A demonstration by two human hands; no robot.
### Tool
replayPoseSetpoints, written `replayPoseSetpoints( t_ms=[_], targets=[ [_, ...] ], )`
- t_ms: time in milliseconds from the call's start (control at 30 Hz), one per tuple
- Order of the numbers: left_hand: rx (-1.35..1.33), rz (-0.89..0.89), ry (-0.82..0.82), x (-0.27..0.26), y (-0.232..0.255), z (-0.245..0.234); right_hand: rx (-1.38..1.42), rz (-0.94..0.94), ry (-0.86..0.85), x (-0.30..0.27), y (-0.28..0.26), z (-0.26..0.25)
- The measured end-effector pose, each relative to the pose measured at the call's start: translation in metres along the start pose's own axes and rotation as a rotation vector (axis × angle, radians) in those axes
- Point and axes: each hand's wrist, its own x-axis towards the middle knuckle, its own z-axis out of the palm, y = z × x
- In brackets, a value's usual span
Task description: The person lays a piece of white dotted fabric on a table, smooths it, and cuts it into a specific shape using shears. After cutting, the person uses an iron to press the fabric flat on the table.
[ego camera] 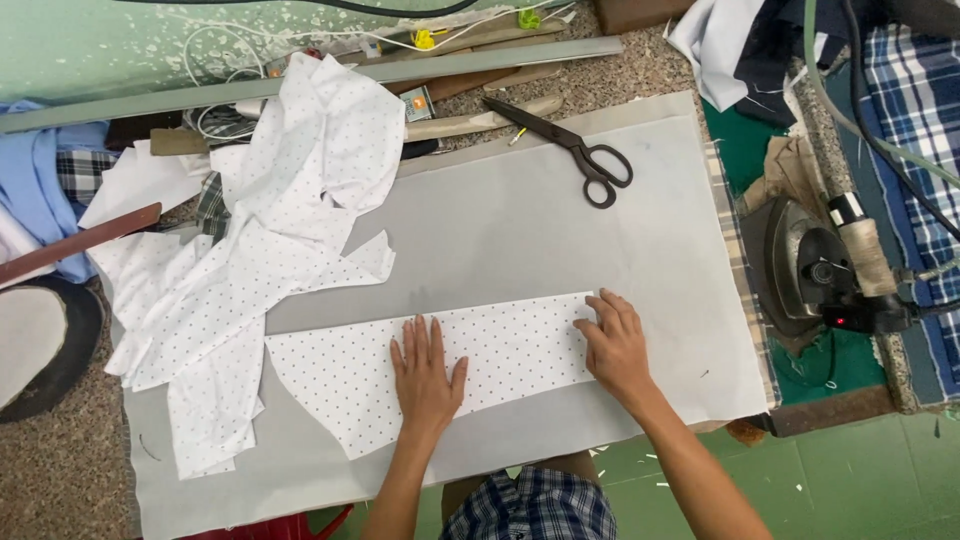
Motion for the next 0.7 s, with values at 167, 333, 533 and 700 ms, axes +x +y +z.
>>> replayPoseSetpoints(
  t_ms=[167, 333, 533, 700],
  targets=[
    [0.046, 0.080, 0.072, 0.000, 0.000, 0.028, -0.121, 0.038, -0.128, 0.009, 0.035, -0.002],
    [0.053, 0.095, 0.111, 0.000, 0.001, 0.027, -0.034, -0.018, -0.256, 0.007, 0.029, -0.008],
    [0.074, 0.092, 0.116, 0.001, 0.002, 0.026, -0.053, -0.011, -0.185, 0.011, 0.034, -0.016],
    [0.071, 0.082, 0.134, 0.000, 0.005, 0.023, -0.147, 0.029, -0.112, 0.021, 0.023, -0.028]
  ],
)
